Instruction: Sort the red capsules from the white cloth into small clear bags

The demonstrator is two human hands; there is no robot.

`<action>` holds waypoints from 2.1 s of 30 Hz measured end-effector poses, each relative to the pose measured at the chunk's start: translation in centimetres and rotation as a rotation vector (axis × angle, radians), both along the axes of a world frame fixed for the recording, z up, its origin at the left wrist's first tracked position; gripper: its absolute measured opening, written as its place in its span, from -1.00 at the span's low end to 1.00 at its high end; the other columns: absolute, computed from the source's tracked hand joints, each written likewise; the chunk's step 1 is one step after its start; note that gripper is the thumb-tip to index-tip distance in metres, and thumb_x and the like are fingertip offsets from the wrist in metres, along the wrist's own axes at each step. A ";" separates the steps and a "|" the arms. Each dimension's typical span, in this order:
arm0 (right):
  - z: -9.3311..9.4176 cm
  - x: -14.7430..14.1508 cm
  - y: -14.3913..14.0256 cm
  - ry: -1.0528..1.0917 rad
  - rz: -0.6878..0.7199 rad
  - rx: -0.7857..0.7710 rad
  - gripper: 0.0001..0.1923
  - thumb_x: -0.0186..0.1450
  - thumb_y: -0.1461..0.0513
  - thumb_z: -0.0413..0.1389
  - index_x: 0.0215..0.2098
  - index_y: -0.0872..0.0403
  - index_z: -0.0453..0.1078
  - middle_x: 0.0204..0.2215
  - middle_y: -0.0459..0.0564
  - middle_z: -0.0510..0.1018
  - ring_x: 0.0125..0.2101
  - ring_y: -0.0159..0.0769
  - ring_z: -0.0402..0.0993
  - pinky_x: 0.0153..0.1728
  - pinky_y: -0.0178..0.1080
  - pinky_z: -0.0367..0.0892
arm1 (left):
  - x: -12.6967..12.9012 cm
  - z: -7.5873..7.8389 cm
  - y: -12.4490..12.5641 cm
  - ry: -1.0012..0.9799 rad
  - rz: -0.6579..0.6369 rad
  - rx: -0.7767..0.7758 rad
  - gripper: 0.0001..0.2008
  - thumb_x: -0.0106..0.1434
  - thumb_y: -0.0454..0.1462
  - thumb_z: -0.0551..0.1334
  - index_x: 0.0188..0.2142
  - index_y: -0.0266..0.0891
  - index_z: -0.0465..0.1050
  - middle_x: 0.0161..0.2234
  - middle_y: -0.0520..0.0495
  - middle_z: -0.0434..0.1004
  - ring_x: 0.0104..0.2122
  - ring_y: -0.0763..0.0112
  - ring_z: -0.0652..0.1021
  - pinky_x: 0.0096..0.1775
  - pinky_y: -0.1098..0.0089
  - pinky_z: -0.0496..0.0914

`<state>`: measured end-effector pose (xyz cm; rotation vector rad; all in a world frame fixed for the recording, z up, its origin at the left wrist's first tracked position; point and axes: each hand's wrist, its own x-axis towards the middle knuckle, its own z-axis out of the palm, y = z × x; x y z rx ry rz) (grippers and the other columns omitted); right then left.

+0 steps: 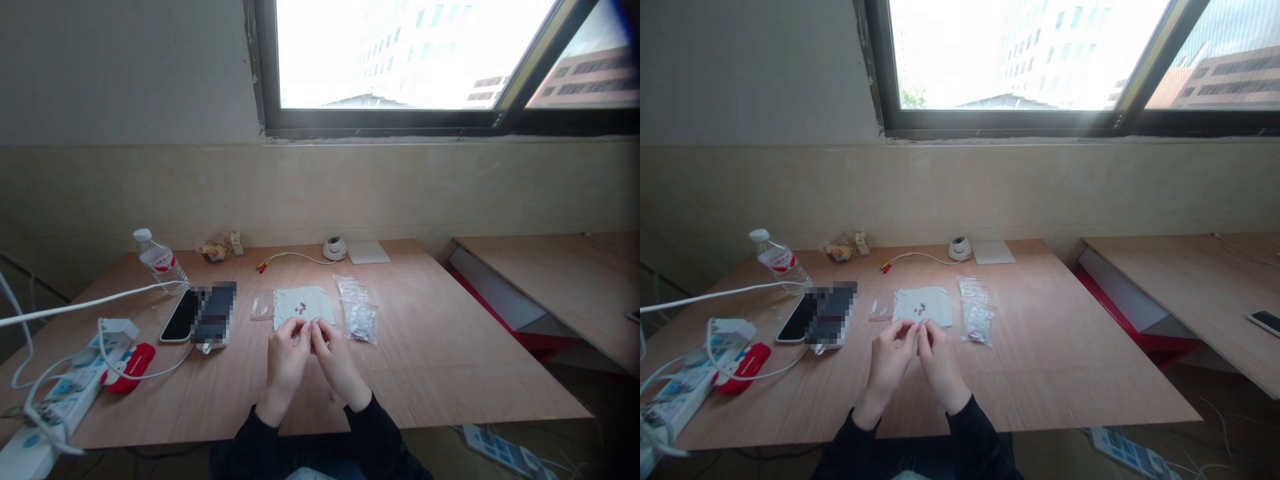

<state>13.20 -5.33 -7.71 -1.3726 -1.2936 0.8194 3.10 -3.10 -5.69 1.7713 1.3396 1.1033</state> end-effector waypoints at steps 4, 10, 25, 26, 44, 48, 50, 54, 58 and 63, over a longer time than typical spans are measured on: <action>0.2 0.0 -0.1 0.013 0.001 -0.002 -0.67 0.34 0.10 -0.14 -0.53 0.05 0.15 -0.63 -0.17 0.25 -0.59 -0.40 0.20 -0.54 -0.33 0.06 | 0.1 -0.1 0.0 0.018 0.004 0.010 -0.82 0.23 -0.22 0.11 -0.39 -0.20 0.45 -0.40 -0.02 0.56 -0.36 0.36 0.54 -0.30 0.42 0.36; 0.3 0.3 -0.1 -0.034 -0.028 -0.016 -0.67 0.33 0.10 -0.12 -0.55 0.05 0.15 -0.63 -0.17 0.27 -0.59 -0.40 0.20 -0.54 -0.33 0.07 | 0.3 -0.3 -0.2 0.041 0.022 0.040 -0.82 0.24 -0.21 0.10 -0.39 -0.20 0.42 -0.40 -0.03 0.54 -0.35 0.35 0.53 -0.28 0.39 0.36; -0.3 -0.2 -0.1 0.189 -0.071 -0.006 -0.63 0.29 0.06 -0.05 -0.62 0.05 0.13 -0.67 -0.17 0.24 -0.60 -0.40 0.23 -0.54 -0.33 0.15 | -0.6 -0.2 0.6 -0.074 -0.060 0.022 -0.89 0.15 -0.37 0.13 -0.42 -0.20 0.42 -0.34 -0.04 0.55 -0.26 0.33 0.55 -0.17 0.34 0.40; -0.3 -0.2 -0.2 0.194 -0.069 -0.006 -0.63 0.29 0.06 -0.05 -0.62 0.06 0.14 -0.67 -0.17 0.23 -0.59 -0.40 0.23 -0.54 -0.33 0.15 | -0.6 -0.3 0.6 -0.045 -0.080 0.026 -0.84 0.15 -0.39 0.10 -0.43 -0.20 0.44 -0.32 -0.06 0.57 -0.23 0.31 0.55 -0.14 0.31 0.39; -0.1 -1.2 -0.1 0.913 -0.136 -0.304 -0.49 0.12 0.00 0.14 -0.03 0.02 0.22 -0.22 0.04 0.47 -0.26 -0.20 0.49 -0.51 -0.29 0.40 | -1.0 -1.3 1.1 -0.022 -0.088 -0.019 -0.63 0.07 -0.37 0.21 -0.09 -0.13 0.49 -0.04 -0.14 0.50 -0.02 0.17 0.47 0.06 0.14 0.29; -0.2 -1.0 0.2 1.158 0.076 -0.298 -0.64 0.20 0.03 0.07 -0.13 0.06 0.34 -0.18 0.08 0.52 -0.19 -0.19 0.49 -0.30 -0.21 0.43 | -0.9 -1.3 0.9 -0.073 -0.208 -0.003 -0.59 0.05 -0.46 0.15 -0.14 -0.10 0.52 -0.02 -0.09 0.49 0.03 0.21 0.43 0.08 0.16 0.27; -0.4 -0.9 0.4 1.193 0.092 -0.239 -0.73 0.17 0.09 0.11 -0.21 0.06 0.38 -0.17 0.05 0.53 -0.15 -0.21 0.48 -0.19 -0.18 0.41 | -0.9 -1.3 0.8 -0.055 -0.262 0.016 -0.55 0.02 -0.51 0.10 -0.18 -0.10 0.54 0.00 -0.07 0.48 0.04 0.21 0.42 0.09 0.15 0.25; -1.1 -1.0 0.7 1.238 0.052 -0.225 -0.79 0.13 0.18 0.17 -0.27 0.07 0.40 -0.24 0.00 0.55 -0.18 -0.27 0.49 -0.15 -0.23 0.40 | -1.0 -1.2 0.4 0.010 -0.291 0.034 -0.60 0.00 -0.52 0.09 -0.31 -0.11 0.57 0.00 -0.07 0.47 0.04 0.20 0.41 0.10 0.12 0.22; -1.3 -0.7 0.6 1.191 -0.070 -0.213 -0.79 0.12 0.17 0.18 -0.28 0.07 0.37 -0.24 0.02 0.53 -0.20 -0.24 0.50 -0.20 -0.20 0.43 | -0.8 -1.0 0.3 -0.173 -0.123 -0.017 -0.79 0.05 -0.44 0.12 -0.50 -0.19 0.50 -0.06 -0.11 0.51 0.01 0.22 0.43 0.12 0.14 0.17; -1.1 -1.6 0.6 0.951 -0.182 -0.061 -0.44 0.04 0.19 0.26 -0.02 0.04 0.23 -0.12 0.06 0.46 -0.12 -0.15 0.45 -0.06 -0.07 0.36 | -0.6 -2.1 1.3 -0.816 0.060 -0.523 -0.80 0.15 -0.22 0.11 -0.27 -0.26 0.40 -0.11 -0.21 0.51 -0.06 0.25 0.49 0.00 0.20 0.33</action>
